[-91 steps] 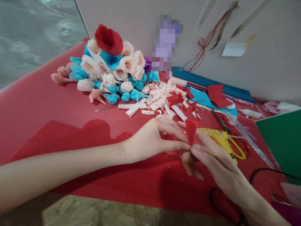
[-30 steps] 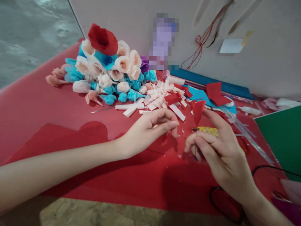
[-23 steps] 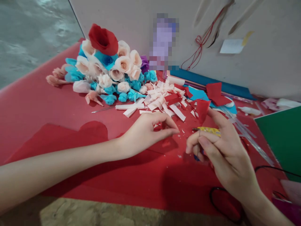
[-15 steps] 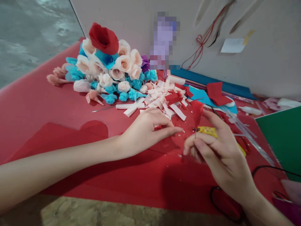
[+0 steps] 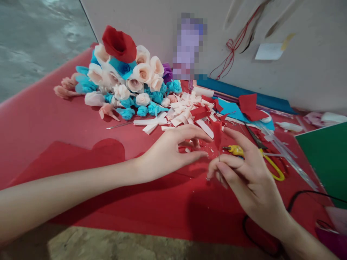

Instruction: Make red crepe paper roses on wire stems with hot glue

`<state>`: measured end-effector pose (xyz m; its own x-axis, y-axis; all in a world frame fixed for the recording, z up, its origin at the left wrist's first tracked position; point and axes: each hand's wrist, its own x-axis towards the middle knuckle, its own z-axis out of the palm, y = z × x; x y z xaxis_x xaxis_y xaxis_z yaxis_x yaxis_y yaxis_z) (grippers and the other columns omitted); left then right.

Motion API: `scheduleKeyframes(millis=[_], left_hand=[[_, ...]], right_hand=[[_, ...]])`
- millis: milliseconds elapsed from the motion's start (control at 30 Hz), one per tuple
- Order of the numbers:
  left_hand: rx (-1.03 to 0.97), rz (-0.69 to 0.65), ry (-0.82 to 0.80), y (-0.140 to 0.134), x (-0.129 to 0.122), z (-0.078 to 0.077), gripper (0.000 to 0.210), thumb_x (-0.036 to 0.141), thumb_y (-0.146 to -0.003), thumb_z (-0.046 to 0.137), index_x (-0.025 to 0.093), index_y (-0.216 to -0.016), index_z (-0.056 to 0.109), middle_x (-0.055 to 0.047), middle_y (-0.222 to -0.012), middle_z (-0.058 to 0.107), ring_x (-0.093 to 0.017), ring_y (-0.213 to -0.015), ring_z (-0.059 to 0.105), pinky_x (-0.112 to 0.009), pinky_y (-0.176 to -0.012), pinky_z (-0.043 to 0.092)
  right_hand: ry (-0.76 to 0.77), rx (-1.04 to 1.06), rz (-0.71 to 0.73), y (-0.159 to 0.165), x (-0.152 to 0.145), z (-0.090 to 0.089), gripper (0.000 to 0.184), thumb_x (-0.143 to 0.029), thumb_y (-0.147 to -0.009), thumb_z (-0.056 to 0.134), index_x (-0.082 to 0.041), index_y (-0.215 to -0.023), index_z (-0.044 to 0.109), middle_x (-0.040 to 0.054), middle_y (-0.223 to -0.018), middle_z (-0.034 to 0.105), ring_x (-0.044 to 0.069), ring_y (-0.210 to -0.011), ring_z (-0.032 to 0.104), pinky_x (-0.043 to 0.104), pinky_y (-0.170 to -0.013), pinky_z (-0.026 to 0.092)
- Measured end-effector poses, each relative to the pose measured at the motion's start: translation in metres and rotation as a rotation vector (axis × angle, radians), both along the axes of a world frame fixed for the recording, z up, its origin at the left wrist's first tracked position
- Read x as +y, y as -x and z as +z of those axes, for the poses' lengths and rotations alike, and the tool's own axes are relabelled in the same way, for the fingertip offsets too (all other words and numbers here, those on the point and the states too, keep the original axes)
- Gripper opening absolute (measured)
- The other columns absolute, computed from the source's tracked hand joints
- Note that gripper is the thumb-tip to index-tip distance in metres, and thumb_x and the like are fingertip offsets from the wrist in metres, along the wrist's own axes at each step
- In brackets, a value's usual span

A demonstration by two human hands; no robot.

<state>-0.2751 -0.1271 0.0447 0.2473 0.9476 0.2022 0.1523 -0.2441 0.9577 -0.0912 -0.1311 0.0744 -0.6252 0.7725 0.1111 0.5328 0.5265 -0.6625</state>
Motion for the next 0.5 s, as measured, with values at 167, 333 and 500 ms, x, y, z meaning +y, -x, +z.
scheduleKeyframes(millis=[167, 333, 500], left_hand=[[-0.156, 0.001, 0.143, -0.002, -0.004, 0.01, 0.008, 0.022, -0.072, 0.064, 0.015, -0.076, 0.063, 0.0, -0.079, 0.065, -0.011, -0.08, 0.058, -0.021, -0.077, 0.044], [-0.122, 0.0, 0.193, -0.002, -0.006, 0.013, 0.007, 0.018, -0.072, 0.065, 0.015, -0.065, 0.063, 0.004, -0.065, 0.062, -0.007, -0.065, 0.055, -0.018, -0.064, 0.042], [-0.005, 0.045, 0.099, -0.001, -0.006, 0.012, 0.011, 0.021, -0.073, 0.064, 0.015, -0.063, 0.063, 0.004, -0.064, 0.063, -0.007, -0.062, 0.053, -0.018, -0.065, 0.041]], right_hand=[[-0.051, -0.02, -0.013, 0.001, -0.001, -0.002, 0.024, -0.017, -0.086, 0.039, -0.022, -0.102, 0.057, 0.0073, -0.113, 0.051, 0.015, -0.082, 0.059, 0.027, -0.071, 0.053], [-0.041, -0.058, -0.011, -0.002, -0.002, -0.005, 0.031, -0.017, -0.086, 0.041, -0.024, -0.115, 0.05, 0.0053, -0.133, 0.033, 0.015, -0.086, 0.059, 0.027, -0.074, 0.052], [-0.001, -0.087, 0.0, -0.005, -0.004, -0.008, 0.031, -0.017, -0.087, 0.039, -0.027, -0.115, 0.05, 0.0034, -0.133, 0.033, 0.011, -0.081, 0.059, 0.025, -0.077, 0.051]])
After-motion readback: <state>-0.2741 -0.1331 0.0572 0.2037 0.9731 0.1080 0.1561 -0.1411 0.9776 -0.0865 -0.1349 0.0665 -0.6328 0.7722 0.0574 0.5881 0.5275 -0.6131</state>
